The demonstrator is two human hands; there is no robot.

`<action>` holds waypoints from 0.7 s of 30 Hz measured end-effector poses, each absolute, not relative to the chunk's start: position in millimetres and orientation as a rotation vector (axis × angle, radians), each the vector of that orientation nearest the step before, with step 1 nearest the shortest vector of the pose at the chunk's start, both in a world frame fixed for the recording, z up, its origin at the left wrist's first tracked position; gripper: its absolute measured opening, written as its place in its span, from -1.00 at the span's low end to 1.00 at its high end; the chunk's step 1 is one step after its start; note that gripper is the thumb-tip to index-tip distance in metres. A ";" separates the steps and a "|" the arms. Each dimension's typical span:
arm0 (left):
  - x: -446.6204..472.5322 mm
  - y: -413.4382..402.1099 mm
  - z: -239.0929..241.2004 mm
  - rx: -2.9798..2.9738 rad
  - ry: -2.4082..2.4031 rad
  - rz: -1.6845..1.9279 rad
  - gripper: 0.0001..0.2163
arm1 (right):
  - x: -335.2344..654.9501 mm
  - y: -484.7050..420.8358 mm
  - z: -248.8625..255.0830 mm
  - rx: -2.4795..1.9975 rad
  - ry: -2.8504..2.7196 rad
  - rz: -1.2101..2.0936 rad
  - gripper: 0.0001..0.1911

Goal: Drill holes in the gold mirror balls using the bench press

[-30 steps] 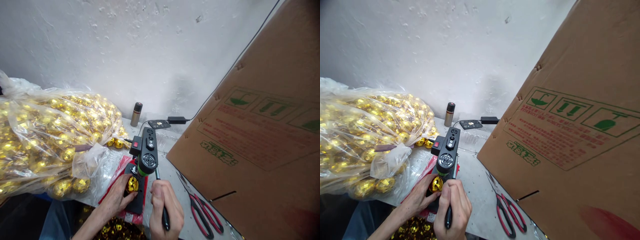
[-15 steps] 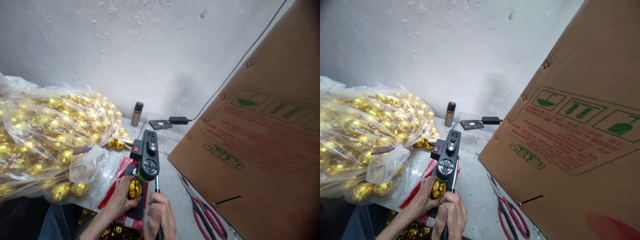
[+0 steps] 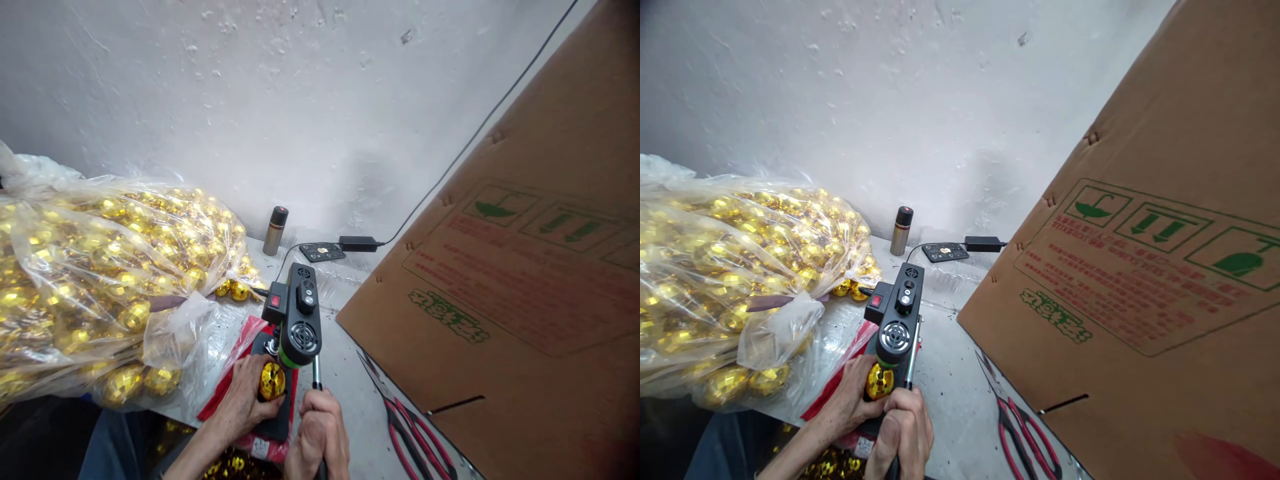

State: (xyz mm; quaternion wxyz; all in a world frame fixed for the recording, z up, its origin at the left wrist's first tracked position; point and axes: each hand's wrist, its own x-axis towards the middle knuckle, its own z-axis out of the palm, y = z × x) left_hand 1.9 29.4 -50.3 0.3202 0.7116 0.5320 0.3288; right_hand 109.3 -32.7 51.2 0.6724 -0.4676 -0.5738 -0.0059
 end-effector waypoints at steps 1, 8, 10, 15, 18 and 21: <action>2.0 29.4 -49.6 1.869 1.398 0.864 -0.54 | 109.2 -32.4 50.4 -1.047 -1.292 -0.013 -0.66; 2.6 30.0 -47.7 1.868 1.399 0.859 -0.55 | 106.8 -32.1 44.2 -1.073 -1.258 -0.031 -0.65; 3.0 30.3 -46.8 1.870 1.398 0.870 -0.54 | 107.3 -30.6 42.1 -1.057 -1.255 -0.042 -0.64; 3.2 29.8 -39.5 1.860 1.378 0.874 -0.56 | 107.1 -20.6 39.6 -0.985 -1.243 -0.112 -0.64; 3.9 29.5 -37.0 1.858 1.391 0.877 -0.55 | 104.6 -14.1 42.1 -0.937 -1.185 -0.176 -0.63; 5.1 30.1 -38.0 1.859 1.406 0.859 -0.54 | 103.3 -11.7 43.8 -0.923 -1.173 -0.175 -0.62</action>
